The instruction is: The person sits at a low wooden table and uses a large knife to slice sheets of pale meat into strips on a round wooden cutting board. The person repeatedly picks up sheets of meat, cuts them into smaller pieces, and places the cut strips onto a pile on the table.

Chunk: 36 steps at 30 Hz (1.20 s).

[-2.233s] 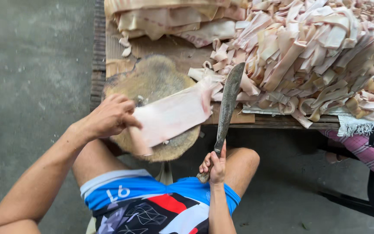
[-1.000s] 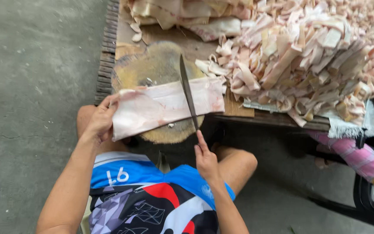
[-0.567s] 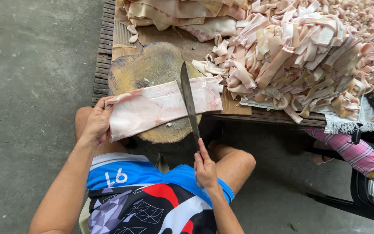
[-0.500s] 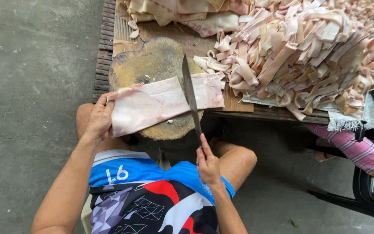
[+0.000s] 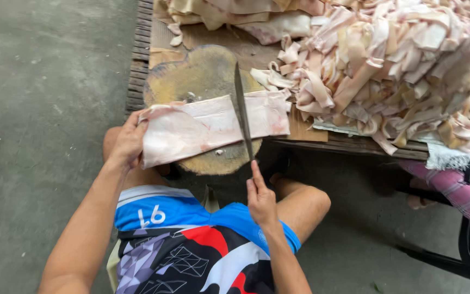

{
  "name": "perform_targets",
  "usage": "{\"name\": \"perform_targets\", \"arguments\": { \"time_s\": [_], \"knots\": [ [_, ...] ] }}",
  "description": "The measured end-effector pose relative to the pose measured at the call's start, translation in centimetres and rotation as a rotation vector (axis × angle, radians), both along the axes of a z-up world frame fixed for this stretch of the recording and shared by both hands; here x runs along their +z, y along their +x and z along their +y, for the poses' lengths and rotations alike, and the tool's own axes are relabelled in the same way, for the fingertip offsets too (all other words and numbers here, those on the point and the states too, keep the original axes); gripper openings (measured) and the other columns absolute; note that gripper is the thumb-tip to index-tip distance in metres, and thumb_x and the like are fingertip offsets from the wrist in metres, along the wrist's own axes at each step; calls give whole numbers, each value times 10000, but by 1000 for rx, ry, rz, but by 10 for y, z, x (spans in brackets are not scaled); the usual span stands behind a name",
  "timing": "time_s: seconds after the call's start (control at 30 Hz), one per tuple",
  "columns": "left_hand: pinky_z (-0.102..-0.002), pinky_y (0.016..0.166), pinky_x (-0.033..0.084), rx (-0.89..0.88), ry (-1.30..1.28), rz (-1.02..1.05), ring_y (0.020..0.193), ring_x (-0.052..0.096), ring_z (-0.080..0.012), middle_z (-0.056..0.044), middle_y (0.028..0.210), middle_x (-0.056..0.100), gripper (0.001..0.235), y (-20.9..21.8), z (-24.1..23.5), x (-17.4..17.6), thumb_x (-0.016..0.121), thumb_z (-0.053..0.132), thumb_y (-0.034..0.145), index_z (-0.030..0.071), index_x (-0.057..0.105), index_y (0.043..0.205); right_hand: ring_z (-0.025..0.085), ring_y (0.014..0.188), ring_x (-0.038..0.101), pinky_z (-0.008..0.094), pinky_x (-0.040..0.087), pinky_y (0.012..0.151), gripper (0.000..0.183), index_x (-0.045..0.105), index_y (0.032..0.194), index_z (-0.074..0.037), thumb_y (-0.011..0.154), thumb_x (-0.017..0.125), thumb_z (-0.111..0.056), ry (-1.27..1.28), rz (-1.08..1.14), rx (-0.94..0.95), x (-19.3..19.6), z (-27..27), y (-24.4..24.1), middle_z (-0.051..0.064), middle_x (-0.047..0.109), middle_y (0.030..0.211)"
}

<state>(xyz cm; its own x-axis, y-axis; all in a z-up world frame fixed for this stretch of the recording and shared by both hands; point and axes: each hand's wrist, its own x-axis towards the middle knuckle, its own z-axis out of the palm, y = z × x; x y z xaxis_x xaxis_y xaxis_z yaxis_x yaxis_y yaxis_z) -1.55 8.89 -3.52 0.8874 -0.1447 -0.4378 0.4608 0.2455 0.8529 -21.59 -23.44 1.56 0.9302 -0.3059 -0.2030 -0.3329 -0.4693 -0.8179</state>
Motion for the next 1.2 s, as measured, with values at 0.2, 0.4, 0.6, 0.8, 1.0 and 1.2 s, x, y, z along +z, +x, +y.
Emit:
{"name": "perform_targets", "arguments": {
  "time_s": [0.2, 0.4, 0.6, 0.8, 1.0, 1.2],
  "knots": [
    [-243, 842, 560, -40, -67, -45, 1003, 633, -72, -3, 1172, 673, 256, -2, -1, -6, 486, 167, 1102, 141, 605, 1327, 38, 526, 485, 216, 456, 463, 596, 320, 1630, -276, 1086, 484, -95, 339, -222, 97, 88, -7, -1, -24, 517, 623],
    [-259, 826, 558, -11, -90, 2, 997, 632, -85, -6, 1143, 676, 237, -7, -2, 2, 487, 186, 1111, 148, 604, 1314, 22, 677, 562, 140, 533, 597, 618, 231, 1667, -408, 1153, 440, -135, 233, -826, 251, 79, 4, 0, -5, 598, 820],
    [-267, 748, 540, -24, 40, 9, 926, 610, -91, -19, 1089, 668, 232, 0, 0, -4, 486, 201, 1111, 157, 600, 1308, 319, 719, 677, 402, 551, 631, 582, 439, 1596, -241, 1037, 584, -174, -378, -289, 172, -13, 27, -3, 177, 716, 858],
    [-233, 740, 554, -71, 67, -97, 893, 619, -68, -7, 1074, 675, 238, 7, -3, -17, 479, 191, 1107, 141, 604, 1303, 182, 475, 569, 358, 499, 524, 578, 419, 1573, -224, 1019, 568, -154, -94, 55, -2, 20, 8, -17, 115, 602, 581],
    [-226, 683, 532, -91, -40, -33, 843, 605, -58, 1, 1044, 676, 226, 6, -28, -5, 491, 175, 1109, 116, 618, 1287, 123, 479, 491, 326, 477, 488, 575, 406, 1581, -218, 1027, 551, -164, -10, -126, 10, 30, 22, -1, 77, 530, 548],
    [-221, 663, 502, -64, 90, -70, 828, 590, -61, 3, 1041, 686, 259, 2, -30, -2, 470, 142, 1082, 130, 615, 1295, 82, 502, 445, 244, 471, 519, 572, 445, 1587, -239, 1043, 580, -119, -3, 49, 81, 25, 46, 20, 46, 482, 544]
  ]
}}
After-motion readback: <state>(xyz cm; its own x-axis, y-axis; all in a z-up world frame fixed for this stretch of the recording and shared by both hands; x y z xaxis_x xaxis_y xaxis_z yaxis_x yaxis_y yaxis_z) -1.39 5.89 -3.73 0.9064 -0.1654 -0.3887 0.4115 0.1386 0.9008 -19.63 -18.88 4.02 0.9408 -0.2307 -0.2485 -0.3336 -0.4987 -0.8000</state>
